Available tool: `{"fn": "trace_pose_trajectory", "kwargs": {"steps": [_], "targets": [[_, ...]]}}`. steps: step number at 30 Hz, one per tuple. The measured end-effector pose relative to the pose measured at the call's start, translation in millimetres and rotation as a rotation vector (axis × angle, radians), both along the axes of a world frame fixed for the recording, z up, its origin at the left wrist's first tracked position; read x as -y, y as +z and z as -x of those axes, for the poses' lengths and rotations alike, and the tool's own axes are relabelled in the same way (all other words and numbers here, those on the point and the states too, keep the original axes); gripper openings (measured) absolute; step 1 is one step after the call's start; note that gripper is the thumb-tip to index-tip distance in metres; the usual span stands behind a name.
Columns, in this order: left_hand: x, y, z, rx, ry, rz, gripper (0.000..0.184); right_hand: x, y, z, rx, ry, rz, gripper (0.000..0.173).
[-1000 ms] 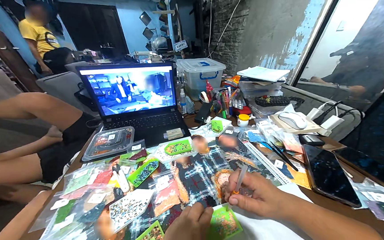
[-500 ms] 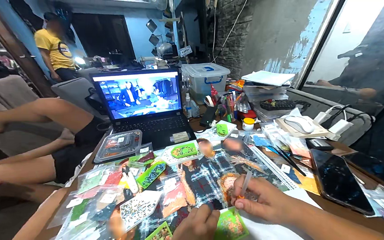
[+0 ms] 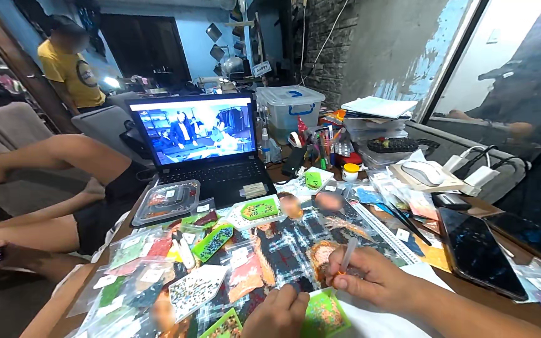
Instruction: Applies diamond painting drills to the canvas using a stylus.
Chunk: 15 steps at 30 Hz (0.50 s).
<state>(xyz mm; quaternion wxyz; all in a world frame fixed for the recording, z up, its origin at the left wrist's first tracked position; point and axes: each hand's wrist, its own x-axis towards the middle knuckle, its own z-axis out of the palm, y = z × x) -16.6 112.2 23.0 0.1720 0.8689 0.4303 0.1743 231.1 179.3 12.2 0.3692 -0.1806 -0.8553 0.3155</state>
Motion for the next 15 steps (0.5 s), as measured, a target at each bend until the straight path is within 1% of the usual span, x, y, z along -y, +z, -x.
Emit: {"fn": "trace_pose_trajectory", "kwargs": {"steps": [7, 15], "targets": [[-0.5, -1.3, 1.2, 0.022, -0.013, -0.018, 0.049, -0.9, -0.5, 0.7, -0.017, 0.013, -0.019, 0.028], [0.0, -0.4, 0.5, 0.018, -0.006, -0.008, 0.049, -0.3, 0.2, -0.2, 0.021, 0.004, -0.017, 0.028]]}}
